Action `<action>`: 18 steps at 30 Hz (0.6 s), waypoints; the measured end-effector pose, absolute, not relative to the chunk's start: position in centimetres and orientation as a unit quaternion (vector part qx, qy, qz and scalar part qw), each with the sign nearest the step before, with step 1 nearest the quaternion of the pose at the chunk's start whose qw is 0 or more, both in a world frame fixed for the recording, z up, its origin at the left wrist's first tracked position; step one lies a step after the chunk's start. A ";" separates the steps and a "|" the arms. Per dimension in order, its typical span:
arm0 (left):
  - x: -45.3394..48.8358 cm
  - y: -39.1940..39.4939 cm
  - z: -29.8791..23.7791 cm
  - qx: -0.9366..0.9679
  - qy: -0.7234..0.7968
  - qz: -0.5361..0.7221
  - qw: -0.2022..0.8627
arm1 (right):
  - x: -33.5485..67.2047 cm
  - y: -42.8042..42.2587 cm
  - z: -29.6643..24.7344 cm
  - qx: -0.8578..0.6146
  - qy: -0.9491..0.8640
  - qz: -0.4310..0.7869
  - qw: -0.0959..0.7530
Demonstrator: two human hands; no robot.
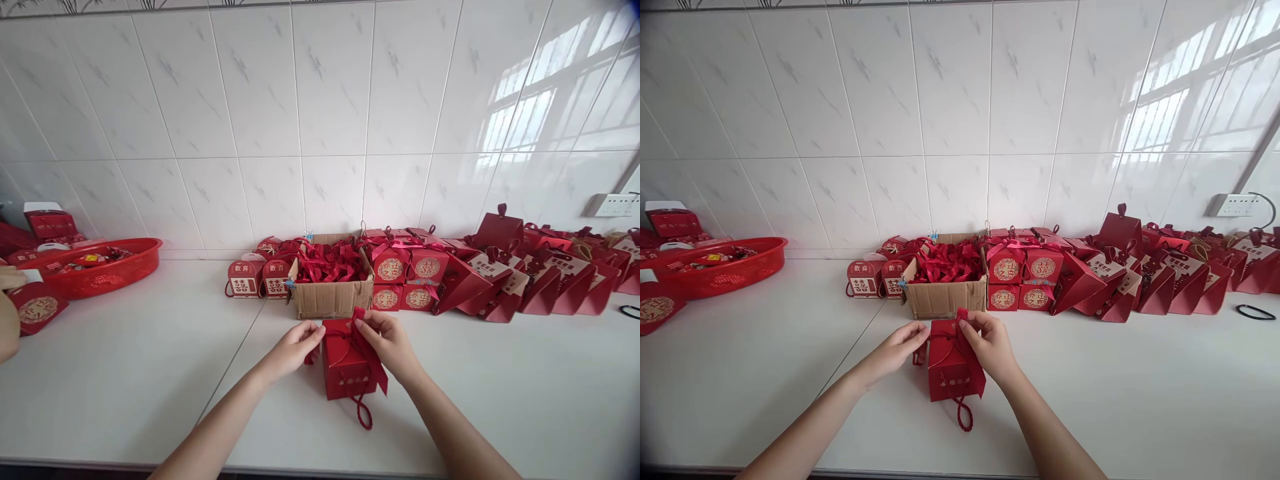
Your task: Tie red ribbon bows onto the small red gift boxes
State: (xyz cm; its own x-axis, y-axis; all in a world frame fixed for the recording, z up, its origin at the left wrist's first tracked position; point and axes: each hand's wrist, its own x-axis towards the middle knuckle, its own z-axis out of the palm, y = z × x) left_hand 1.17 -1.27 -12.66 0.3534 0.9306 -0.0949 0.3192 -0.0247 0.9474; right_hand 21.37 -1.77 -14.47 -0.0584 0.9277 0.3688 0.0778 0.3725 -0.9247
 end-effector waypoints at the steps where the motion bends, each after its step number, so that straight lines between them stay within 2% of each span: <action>1: 1.3 -1.0 -12.8 0.637 0.484 0.299 0.520 | 21.4 -1.7 -14.5 -0.399 -0.609 0.405 0.553; 6: 1.3 -0.1 -12.8 0.600 0.480 0.293 0.570 | 21.4 -1.7 -14.6 -0.382 -0.587 0.450 0.554; 13: -0.2 0.2 -11.4 0.683 0.522 0.290 0.421 | 21.5 -1.5 -14.7 -0.391 -0.587 0.446 0.552; 18: -1.1 0.4 -10.9 0.723 0.512 0.251 0.390 | 21.5 -1.4 -15.0 -0.388 -0.589 0.443 0.553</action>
